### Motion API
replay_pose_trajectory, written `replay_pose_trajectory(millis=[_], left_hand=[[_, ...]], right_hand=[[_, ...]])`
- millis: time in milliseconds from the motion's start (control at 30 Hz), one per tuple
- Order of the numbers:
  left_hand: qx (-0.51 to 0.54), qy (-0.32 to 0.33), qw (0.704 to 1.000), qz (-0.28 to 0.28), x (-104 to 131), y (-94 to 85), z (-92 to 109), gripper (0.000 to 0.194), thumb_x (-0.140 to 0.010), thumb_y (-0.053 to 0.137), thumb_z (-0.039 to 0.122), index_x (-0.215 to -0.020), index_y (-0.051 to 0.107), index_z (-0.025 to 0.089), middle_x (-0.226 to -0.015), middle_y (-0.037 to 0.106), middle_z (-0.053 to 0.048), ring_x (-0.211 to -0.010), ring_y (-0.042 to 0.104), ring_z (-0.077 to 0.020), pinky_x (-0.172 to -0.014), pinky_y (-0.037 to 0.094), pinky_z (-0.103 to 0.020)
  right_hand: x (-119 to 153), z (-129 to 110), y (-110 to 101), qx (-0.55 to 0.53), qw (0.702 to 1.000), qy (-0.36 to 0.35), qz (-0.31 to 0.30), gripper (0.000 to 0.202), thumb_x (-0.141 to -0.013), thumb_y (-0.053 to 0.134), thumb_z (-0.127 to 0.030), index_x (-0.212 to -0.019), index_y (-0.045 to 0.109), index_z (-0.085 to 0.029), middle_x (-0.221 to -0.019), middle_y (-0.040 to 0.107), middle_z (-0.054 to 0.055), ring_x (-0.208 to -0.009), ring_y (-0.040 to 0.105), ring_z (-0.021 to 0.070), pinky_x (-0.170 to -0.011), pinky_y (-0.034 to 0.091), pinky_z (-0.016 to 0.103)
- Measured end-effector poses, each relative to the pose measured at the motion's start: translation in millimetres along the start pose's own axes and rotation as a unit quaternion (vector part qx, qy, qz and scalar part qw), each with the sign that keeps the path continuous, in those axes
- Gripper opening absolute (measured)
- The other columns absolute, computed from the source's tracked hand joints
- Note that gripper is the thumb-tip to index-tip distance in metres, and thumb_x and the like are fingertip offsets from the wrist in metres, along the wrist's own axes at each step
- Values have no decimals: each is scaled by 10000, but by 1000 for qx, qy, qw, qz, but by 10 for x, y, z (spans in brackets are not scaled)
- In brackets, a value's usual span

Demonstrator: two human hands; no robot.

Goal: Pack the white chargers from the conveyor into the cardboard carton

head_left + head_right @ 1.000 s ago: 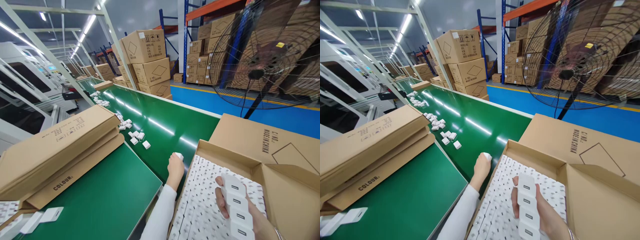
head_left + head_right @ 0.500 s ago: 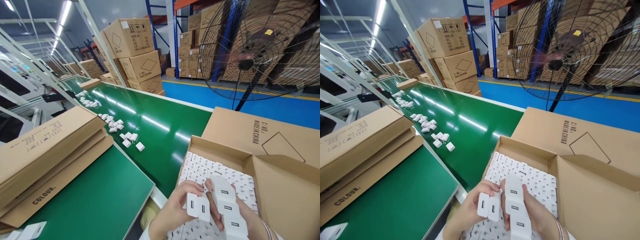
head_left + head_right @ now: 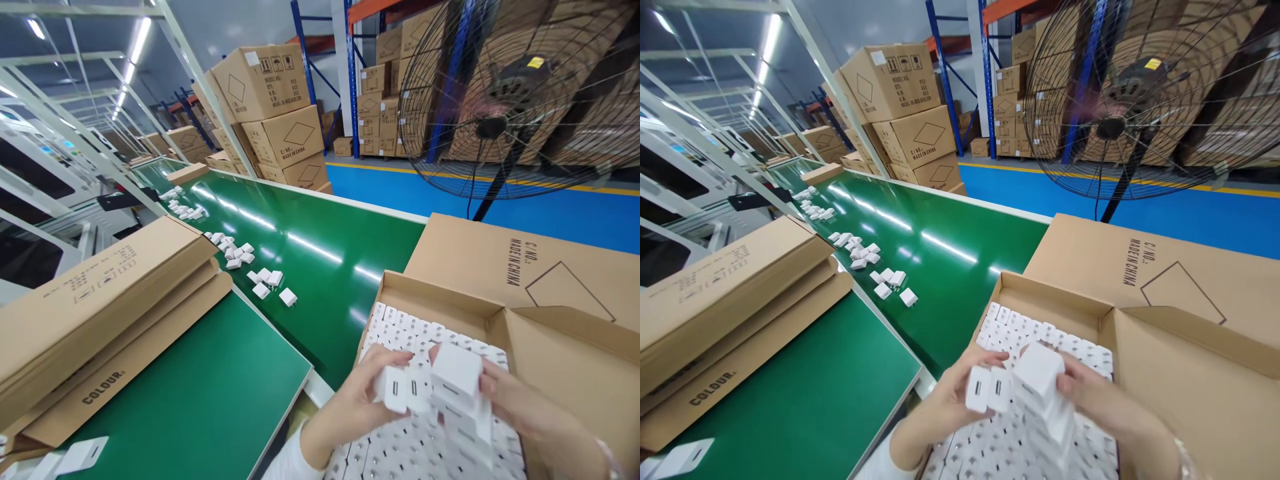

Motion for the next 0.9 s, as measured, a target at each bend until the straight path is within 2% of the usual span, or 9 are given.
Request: replay_pose_trajectory(millis=[67, 133, 167, 233, 333, 467, 600, 767, 900], left_hand=[[-80, -55, 995, -30, -237, -78, 99, 669, -775, 641, 346, -1366, 331, 304, -1355, 419, -96, -1255, 390, -271, -1041, 326, -434], [-189, -70, 978, -60, -589, -110, 154, 763, -790, 612, 368, -1420, 194, 264, -1384, 395, -116, -1270, 368, -281, -1034, 323, -434], [-237, -74, 966, -66, -789, -100, 150, 808, -779, 620, 355, -1424, 150, 232, -1320, 463, -131, -1210, 438, -285, -977, 383, -426], [-352, -80, 928, -87, -1191, -29, 78, 708, -769, 614, 300, -1365, 250, 180, -1198, 552, -138, -1098, 526, -294, -876, 446, -409], [-483, -109, 859, -128, -1674, 125, -129, 446, -768, 543, 174, -1200, 439, 139, -1179, 556, -170, -1102, 519, -310, -924, 397, -444], [-488, -144, 838, -196, -1974, 234, -400, 368, -703, 608, 285, -1045, 559, 158, -1130, 601, -140, -1053, 553, -291, -863, 452, -371], [-457, -176, 836, -247, -2023, 206, -574, 359, -836, 348, 381, -996, 602, 185, -1121, 625, -92, -926, 612, -244, -761, 489, -351], [-437, -183, 845, -247, -1978, 206, -690, 472, -893, 186, 324, -981, 627, 183, -1073, 650, -85, -811, 638, -207, -705, 489, -316], [-454, -139, 852, -221, -1894, 258, -726, 437, -918, 211, 323, -1096, 583, 175, -1134, 626, -113, -1005, 590, -258, -845, 446, -377]], right_hand=[[28, -275, -220, 229, 969, -9, 89, 645, -715, 513, -710, -1143, 527, -229, -1023, 623, 115, -822, 596, 236, -713, 495, 353], [-34, -503, -437, 436, 885, 1, 164, 591, -786, 405, -692, -1157, 513, -245, -996, 635, 102, -779, 597, 240, -634, 481, 349], [-93, -580, -537, 515, 835, 14, 194, 564, -801, 385, -677, -1139, 522, -247, -947, 647, 96, -760, 598, 252, -616, 467, 357], [-233, -653, -707, 612, 752, 45, 240, 523, -801, 413, -638, -1108, 551, -238, -888, 662, 107, -769, 601, 304, -627, 442, 402], [-396, -608, -849, 675, 686, 75, 261, 445, -813, 445, -519, -1113, 576, -217, -954, 669, 151, -856, 602, 381, -682, 416, 467], [-404, -433, -830, 702, 665, 97, 236, 381, -816, 452, -462, -1070, 602, -220, -987, 679, 129, -913, 614, 353, -724, 426, 448], [-323, -315, -778, 721, 658, 106, 193, 403, -870, 344, -458, -940, 641, -194, -827, 694, 117, -818, 640, 330, -768, 410, 501], [-259, -231, -972, 760, 638, 48, 117, 400, -863, 290, -213, -1075, 626, -261, -870, 681, 76, -807, 633, 275, -886, 341, 559], [-214, -85, -1184, 793, 594, -17, 131, 545, -767, 283, -54, -1203, 564, -225, -1010, 658, 134, -910, 602, 296, -880, 359, 555]])
Point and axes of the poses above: each hand's wrist, its own x-axis away from the middle knuckle, its own y-axis out of the palm, z = x × y, the point moved 1 cm from there along -x, towards the middle knuckle
